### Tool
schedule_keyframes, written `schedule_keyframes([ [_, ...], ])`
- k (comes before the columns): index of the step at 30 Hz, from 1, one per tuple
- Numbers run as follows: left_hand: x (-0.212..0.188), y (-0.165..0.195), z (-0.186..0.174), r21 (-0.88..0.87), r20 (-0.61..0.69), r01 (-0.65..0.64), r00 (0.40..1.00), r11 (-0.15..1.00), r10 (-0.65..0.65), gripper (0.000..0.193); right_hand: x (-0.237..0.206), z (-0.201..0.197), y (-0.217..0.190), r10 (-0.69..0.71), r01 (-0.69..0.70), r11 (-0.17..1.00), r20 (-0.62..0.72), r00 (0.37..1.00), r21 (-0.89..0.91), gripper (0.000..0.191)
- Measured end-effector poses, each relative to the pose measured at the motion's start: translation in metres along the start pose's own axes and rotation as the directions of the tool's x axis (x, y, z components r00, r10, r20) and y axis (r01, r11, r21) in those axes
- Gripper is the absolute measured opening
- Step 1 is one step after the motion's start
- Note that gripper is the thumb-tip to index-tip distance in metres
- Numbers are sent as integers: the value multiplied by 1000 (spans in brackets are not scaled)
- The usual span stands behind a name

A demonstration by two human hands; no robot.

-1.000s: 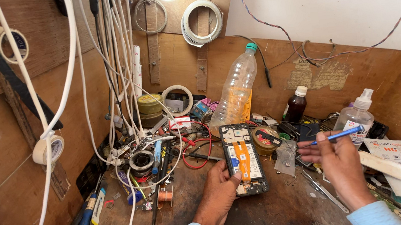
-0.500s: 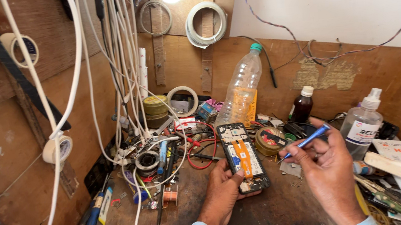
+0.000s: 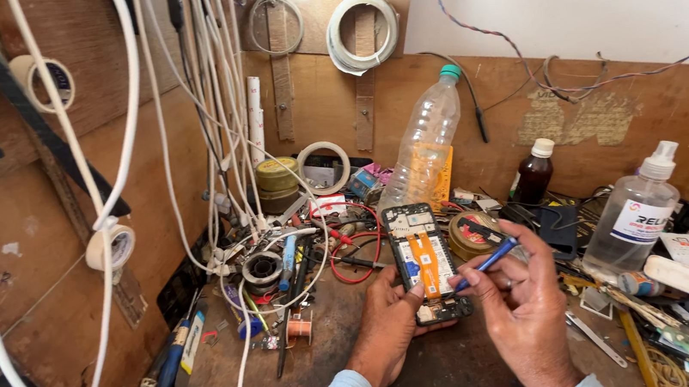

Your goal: The person holds a disassembled mobile phone and uses a small screwdriver to manipulate components on the motherboard. They repeatedly probe and adjust small parts while holding the device steady with the other hand.

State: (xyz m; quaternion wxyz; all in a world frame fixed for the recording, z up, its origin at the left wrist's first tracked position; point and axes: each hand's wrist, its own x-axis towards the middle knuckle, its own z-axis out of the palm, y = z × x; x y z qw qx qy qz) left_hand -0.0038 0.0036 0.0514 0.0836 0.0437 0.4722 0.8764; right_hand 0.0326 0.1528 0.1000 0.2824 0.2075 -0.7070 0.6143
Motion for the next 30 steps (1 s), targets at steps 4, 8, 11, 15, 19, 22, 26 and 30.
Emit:
schedule_keyframes([
  [4, 0, -4, 0, 35, 19, -33, 999, 999, 32, 32, -6, -2, 2, -38, 41, 997, 53, 998, -60, 66],
  [8, 1, -6, -1, 85, 6, -56, 998, 995, 56, 31, -9, -2, 6, -49, 52, 998, 83, 995, -30, 67],
  [11, 1, -6, -1, 94, 8, -52, 999, 994, 51, 32, -10, -1, 7, -57, 59, 998, 91, 994, -14, 67],
  [15, -1, -5, -3, 152, -8, -49, 999, 987, 51, 31, -13, 1, 8, -55, 57, 998, 103, 993, -20, 67],
  [19, -1, -6, -4, 94, 17, -72, 997, 993, 70, 31, -14, 2, 9, -47, 53, 997, 100, 994, -53, 67],
  [22, -1, -7, -6, 100, 9, -70, 998, 993, 69, 31, -16, 4, 10, -63, 69, 996, 94, 994, -59, 67],
  [26, 2, -10, -8, 104, -5, -70, 997, 992, 71, 31, -17, 4, 12, -121, 127, 991, 110, 986, -43, 65],
  [30, 5, -18, -12, 127, -21, -71, 997, 989, 75, 32, -21, 2, 18, -118, 122, 992, 103, 988, -40, 63],
])
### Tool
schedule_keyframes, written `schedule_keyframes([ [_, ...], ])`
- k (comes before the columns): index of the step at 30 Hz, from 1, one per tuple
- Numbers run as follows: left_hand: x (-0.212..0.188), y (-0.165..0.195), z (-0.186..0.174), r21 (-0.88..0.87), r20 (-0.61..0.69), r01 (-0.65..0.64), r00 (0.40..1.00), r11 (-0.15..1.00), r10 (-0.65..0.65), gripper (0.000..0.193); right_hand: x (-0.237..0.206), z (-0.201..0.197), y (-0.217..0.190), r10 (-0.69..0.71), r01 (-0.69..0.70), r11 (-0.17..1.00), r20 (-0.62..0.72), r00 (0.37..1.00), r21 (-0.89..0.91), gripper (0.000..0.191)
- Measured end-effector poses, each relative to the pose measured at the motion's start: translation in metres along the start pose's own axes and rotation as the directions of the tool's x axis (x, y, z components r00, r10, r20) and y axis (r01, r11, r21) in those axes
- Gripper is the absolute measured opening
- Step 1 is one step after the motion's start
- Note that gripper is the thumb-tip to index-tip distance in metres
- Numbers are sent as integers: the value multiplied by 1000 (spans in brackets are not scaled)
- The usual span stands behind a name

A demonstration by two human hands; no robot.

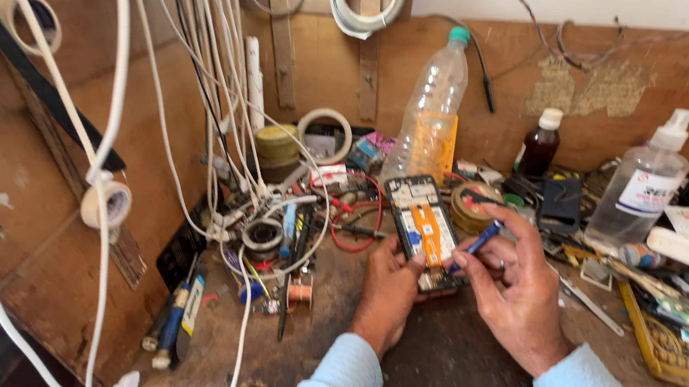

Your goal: The person holds a disassembled mobile phone and uses a small screwdriver to manipulate components on the motherboard. They repeatedly probe and adjust small parts while holding the device steady with the other hand.

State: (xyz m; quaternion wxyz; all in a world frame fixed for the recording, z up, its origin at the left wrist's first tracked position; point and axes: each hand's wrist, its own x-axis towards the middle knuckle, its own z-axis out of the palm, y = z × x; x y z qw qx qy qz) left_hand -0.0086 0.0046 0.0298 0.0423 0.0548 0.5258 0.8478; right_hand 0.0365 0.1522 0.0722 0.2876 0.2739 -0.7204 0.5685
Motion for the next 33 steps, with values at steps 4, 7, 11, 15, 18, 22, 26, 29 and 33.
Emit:
schedule_keyframes([
  [4, 3, -5, 0, 2, -18, -19, 1000, 1000, 19, 30, -1, 1, 1, 5, -5, 1000, 0, 1000, 5, 63],
  [7, 4, -2, 3, 29, -47, -87, 995, 996, 88, 30, 5, 2, -7, 8, -8, 1000, -7, 1000, -26, 61],
  [11, 16, 9, 5, 127, -70, -264, 959, 956, 274, 37, 20, 9, -18, 8, -9, 1000, -41, 999, -11, 59],
  [15, 31, 15, -4, 148, -75, -248, 962, 957, 261, 41, 29, 21, -16, 95, -97, 995, -116, 989, -17, 57],
  [18, 34, 13, -12, 92, -59, -232, 970, 968, 237, 40, 29, 28, -11, 22, -23, 1000, -98, 995, -6, 58],
  [22, 35, 7, -19, 40, -40, -201, 978, 979, 202, 39, 25, 29, -6, 8, -14, 999, -121, 993, -47, 57],
  [26, 36, 4, -19, 25, -8, -188, 982, 982, 188, 34, 23, 25, -7, 7, -10, 1000, -109, 994, -24, 60],
  [29, 31, 5, -16, 50, -62, -232, 970, 971, 235, 34, 19, 26, -10, -22, 22, 1000, -162, 987, 2, 59],
  [33, 26, 26, -10, -113, -140, -175, 977, 978, 159, 31, 28, 24, -14, 17, -5, 999, -275, 961, 42, 61],
])
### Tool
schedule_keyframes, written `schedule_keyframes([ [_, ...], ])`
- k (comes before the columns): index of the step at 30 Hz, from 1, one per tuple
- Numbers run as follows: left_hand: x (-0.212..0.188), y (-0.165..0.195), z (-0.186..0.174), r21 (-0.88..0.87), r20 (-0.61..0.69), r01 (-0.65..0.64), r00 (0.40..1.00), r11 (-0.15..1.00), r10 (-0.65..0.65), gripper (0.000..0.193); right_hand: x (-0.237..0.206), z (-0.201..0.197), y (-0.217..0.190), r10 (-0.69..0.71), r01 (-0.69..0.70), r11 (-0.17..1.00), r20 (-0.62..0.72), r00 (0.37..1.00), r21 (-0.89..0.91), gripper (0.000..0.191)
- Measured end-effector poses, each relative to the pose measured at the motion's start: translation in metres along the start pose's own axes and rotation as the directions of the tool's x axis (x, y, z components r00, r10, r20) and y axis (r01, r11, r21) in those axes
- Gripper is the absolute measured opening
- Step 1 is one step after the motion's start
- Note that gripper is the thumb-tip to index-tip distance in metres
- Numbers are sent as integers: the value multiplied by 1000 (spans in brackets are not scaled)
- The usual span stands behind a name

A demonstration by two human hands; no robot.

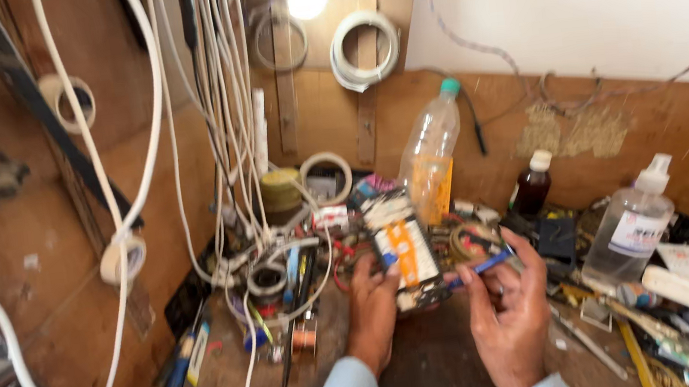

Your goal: The person holds a disassembled mobile phone and uses a small screwdriver to manipulate components on the motherboard. They repeatedly probe and adjust small parts while holding the device steady with the other hand.

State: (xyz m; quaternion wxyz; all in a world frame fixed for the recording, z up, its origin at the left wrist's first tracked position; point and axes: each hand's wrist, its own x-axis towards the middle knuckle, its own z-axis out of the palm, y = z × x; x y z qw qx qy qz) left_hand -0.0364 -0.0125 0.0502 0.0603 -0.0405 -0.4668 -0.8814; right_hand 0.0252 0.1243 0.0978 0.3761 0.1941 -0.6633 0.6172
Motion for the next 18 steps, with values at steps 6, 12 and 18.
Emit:
schedule_keyframes([
  [6, -8, 25, 15, -85, -92, 55, 994, 995, -63, 28, 7, 1, 4, -8, 13, 999, -108, 994, 44, 62],
  [12, -5, 28, 16, -49, -184, -23, 983, 999, 13, 31, 11, -2, 15, -14, 20, 999, -133, 991, 40, 64],
  [18, -5, 19, 20, -58, -12, 64, 998, 996, -64, 37, 10, -4, 15, 70, -77, 996, -152, 986, -41, 66],
])
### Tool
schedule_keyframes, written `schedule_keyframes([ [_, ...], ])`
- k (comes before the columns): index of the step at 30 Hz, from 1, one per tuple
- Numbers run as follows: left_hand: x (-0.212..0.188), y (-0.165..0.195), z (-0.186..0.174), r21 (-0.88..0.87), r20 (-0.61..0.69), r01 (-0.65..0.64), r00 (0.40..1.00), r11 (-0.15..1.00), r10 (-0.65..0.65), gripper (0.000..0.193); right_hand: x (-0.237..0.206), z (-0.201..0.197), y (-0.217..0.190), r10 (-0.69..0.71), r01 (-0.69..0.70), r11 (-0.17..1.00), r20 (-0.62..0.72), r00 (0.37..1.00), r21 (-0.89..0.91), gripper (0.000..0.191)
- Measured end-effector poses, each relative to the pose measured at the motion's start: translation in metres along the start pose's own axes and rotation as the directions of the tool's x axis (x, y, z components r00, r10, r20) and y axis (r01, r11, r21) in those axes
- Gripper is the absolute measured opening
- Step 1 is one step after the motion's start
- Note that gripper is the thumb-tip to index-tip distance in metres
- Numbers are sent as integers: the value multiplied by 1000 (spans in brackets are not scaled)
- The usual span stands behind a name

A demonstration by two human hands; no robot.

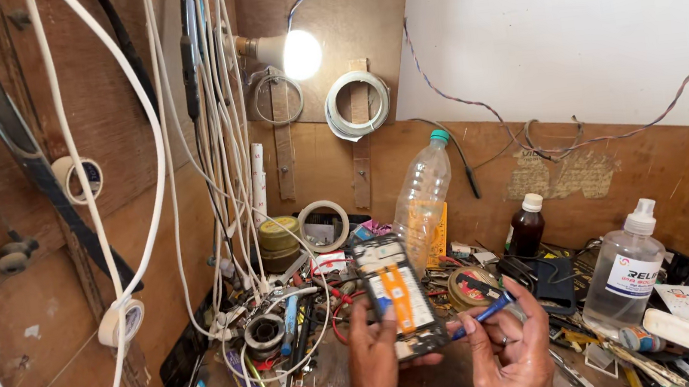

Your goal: The person holds a disassembled mobile phone and uses a small screwdriver to manipulate components on the motherboard. They repeatedly probe and adjust small parts while holding the device steady with the other hand.

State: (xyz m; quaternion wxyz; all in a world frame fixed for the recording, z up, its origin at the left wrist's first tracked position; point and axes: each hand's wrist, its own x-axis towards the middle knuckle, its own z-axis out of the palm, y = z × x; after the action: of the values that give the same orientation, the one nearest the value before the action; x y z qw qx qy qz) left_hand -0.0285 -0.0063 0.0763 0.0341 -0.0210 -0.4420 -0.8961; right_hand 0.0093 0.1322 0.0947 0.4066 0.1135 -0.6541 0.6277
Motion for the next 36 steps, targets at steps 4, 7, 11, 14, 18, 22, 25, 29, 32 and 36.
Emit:
schedule_keyframes([
  [4, -3, -7, -3, 99, 134, 63, 988, 993, -76, 43, -2, 0, -3, -5, 4, 1000, 31, 1000, 8, 66],
  [7, -2, -7, -3, 152, 162, 124, 976, 981, -148, 49, -2, -1, -4, 47, -46, 999, 46, 998, -19, 66],
  [11, -4, -5, -3, 147, 179, 147, 969, 978, -172, 51, 0, -5, 1, -7, 11, 998, 53, 999, -67, 63],
  [14, -5, -3, -4, 120, 197, 122, 970, 985, -144, 48, 7, -12, 16, 148, -147, 988, 20, 989, -37, 61],
  [18, -4, -4, -5, 58, 236, 86, 967, 995, -97, 43, 15, -28, 45, 614, -584, 764, 29, 789, -274, 35],
  [22, 1, -9, -3, 98, 259, 71, 961, 993, -94, 42, 10, -21, 74, 636, -667, 740, 229, 737, 87, 30],
  [25, 7, -12, -1, 147, 230, 129, 960, 981, -161, 45, 17, -18, 83, 650, -705, 641, 274, 709, 303, 27],
  [29, 20, -9, 11, 406, 256, -208, 961, 890, 108, 33, 20, -31, 83, 656, -687, 705, 206, 726, 178, 26],
  [32, 32, 9, 23, 689, 174, -398, 902, 606, 394, 40, 25, -44, 83, 582, -580, 812, 22, 813, -59, 25],
  [36, 71, 37, 55, 861, 197, -407, 820, 306, 537, 46, 41, -52, 80, 238, -213, 967, -193, 952, 140, 23],
])
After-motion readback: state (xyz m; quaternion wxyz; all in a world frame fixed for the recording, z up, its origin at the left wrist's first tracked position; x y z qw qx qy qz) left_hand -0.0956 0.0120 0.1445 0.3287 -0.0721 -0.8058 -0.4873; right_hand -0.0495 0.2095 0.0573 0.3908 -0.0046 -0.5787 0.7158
